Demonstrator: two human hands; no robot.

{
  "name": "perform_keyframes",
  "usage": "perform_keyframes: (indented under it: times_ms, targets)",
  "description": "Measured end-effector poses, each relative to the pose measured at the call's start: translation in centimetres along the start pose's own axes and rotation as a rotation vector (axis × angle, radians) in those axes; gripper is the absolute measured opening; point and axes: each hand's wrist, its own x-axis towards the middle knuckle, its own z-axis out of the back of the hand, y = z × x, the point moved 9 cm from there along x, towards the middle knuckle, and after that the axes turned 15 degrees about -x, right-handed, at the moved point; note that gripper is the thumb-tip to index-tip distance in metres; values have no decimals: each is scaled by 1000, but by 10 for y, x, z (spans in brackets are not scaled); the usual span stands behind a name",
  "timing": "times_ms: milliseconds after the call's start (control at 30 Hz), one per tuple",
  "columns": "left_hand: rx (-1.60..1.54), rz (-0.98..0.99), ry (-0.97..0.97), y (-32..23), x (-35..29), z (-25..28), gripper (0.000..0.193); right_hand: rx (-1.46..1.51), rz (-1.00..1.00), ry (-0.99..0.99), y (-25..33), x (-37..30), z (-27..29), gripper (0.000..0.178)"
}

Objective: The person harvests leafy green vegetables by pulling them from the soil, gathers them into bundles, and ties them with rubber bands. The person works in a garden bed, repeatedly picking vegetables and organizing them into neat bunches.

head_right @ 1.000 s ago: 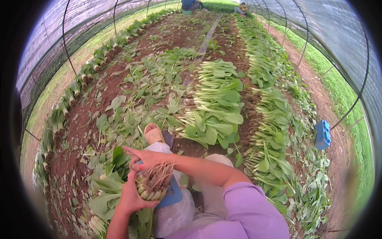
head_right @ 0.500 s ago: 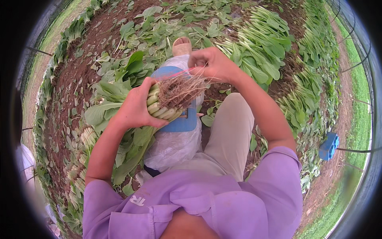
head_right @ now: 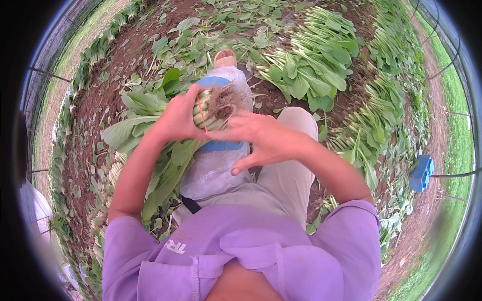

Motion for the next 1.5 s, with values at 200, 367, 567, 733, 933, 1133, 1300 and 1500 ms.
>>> perform_keyframes:
  times_ms: [200, 367, 567, 733, 933, 1133, 1300, 1500]
  targets:
    - [-17, -14, -11, -10, 0, -4, 77, -430, -194, -4, -24, -29, -24, 54]
    - [-39, -64, -27, -10, -2, -5, 76, -431, -245, -54, -62, -32, -13, 50]
    - [-74, -67, -13, -3, -2, -4, 77, 380, -112, -85, -93, -10, -45, 47]
    - [-149, -125, -19, 0, -9, 2, 74, 306, -39, -158, -69, -4, -58, 42]
    - [-288, -223, -7, -5, -15, 1, 76, 459, -161, -215, -73, 5, -56, 32]
    - [-333, -271, 66, -6, -17, -3, 82, 992, -295, -325, -70, 3, -75, 18]
    - [-395, -133, 56, 10, -24, 0, 85, 1537, -475, -373, -63, 3, -101, 22]
    - [-448, -52, -95, 0, -9, 22, 81, 2178, -103, -924, -44, 26, -96, 26]
